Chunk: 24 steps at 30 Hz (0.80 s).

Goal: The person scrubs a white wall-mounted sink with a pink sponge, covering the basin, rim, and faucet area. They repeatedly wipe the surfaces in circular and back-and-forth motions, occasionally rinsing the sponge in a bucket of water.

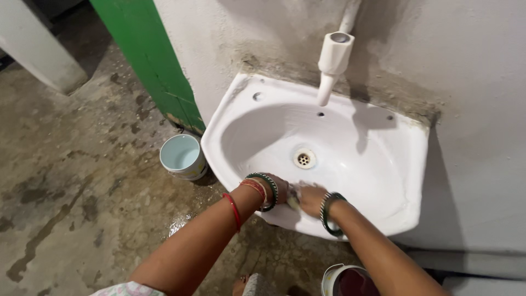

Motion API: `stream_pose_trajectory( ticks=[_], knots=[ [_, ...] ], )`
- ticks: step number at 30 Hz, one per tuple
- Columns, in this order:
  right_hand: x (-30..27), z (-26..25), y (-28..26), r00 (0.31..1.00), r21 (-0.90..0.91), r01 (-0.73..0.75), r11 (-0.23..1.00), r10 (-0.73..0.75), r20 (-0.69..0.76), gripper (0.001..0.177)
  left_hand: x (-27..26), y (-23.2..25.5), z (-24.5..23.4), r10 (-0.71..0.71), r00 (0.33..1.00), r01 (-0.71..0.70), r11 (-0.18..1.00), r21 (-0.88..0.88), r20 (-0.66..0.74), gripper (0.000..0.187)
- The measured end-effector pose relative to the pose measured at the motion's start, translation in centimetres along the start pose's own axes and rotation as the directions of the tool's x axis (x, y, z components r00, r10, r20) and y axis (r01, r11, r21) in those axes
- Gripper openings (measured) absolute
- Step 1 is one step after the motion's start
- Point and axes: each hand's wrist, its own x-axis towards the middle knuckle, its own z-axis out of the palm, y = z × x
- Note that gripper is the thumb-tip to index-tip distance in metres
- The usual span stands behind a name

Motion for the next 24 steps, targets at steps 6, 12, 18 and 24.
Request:
stream_pose_trajectory(
  ticks=[6, 12, 18, 24],
  knots=[
    [-3.6, -2.2, 0.3, 0.955, 0.546, -0.297, 0.783, 0.253, 0.156, 0.05, 0.7, 0.6, 0.7, 0.066, 0.998, -0.066, 0.985, -0.158, -0.005, 0.044],
    [-4.1, -3.3, 2.3, 0.982, 0.011, 0.161, 0.987, -0.162, 0.093, 0.048, 3.7, -2.8, 3.4, 0.388, 0.912, -0.395, 0.745, 0.537, 0.133, 0.031],
    [8.1, -1.2, -0.8, 0.992, -0.158, 0.014, 0.987, -0.033, -0.122, 0.101, 2.8, -7.3, -0.2, -0.231, 0.973, 0.232, 0.972, 0.046, -0.021, 0.054],
    [13.9, 0.0, -2.1, 0.873, -0.237, 0.145, 0.961, -0.237, -0.426, 0.054, 1.5, -10.8, -4.6, -0.309, 0.95, 0.305, 0.949, -0.078, -0.039, 0.043]
  ],
)
